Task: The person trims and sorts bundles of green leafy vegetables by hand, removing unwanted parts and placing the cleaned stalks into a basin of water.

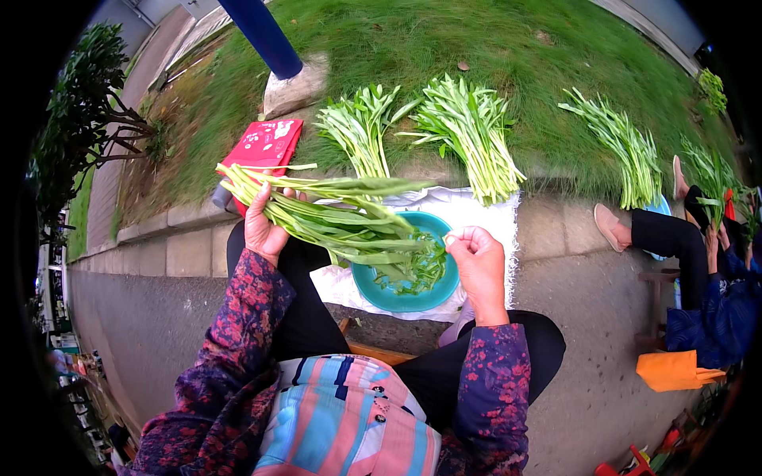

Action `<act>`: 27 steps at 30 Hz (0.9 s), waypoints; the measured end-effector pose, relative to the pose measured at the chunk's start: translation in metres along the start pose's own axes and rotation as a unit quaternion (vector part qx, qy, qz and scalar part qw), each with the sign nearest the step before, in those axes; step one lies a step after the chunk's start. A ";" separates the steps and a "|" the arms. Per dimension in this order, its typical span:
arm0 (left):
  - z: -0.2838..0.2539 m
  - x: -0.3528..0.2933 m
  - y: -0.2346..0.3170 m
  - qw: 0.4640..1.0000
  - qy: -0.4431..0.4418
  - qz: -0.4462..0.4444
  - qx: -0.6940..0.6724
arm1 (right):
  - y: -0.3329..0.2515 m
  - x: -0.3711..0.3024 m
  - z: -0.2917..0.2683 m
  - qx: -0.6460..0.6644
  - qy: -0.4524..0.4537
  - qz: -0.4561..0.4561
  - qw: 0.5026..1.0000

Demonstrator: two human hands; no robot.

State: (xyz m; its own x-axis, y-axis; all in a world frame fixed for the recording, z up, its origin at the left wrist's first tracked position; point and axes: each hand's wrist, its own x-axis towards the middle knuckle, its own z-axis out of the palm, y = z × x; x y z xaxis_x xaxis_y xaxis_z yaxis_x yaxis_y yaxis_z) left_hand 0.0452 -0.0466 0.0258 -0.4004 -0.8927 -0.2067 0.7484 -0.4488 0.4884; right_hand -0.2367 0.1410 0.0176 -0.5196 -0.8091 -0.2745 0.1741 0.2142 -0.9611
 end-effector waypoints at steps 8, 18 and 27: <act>-0.016 0.002 0.010 1.000 0.025 0.013 -0.007 | 0.017 -0.004 0.010 -0.207 -0.132 -0.037 0.969; -0.027 -0.005 0.009 0.984 -0.174 -0.016 -0.022 | -0.003 -0.007 -0.004 -0.454 -0.099 -0.085 0.881; -0.030 -0.008 0.009 0.986 -0.166 -0.024 -0.010 | -0.004 -0.002 -0.009 -0.403 0.014 -0.125 0.907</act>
State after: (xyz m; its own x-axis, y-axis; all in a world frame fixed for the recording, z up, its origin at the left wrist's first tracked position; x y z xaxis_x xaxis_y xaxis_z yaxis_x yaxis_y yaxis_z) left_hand 0.0712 -0.0448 0.0066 -0.5839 -0.8095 0.0616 0.7332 -0.4932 0.4682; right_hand -0.2443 0.1470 0.0213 -0.4814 -0.8758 -0.0353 -0.6135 0.3655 -0.7000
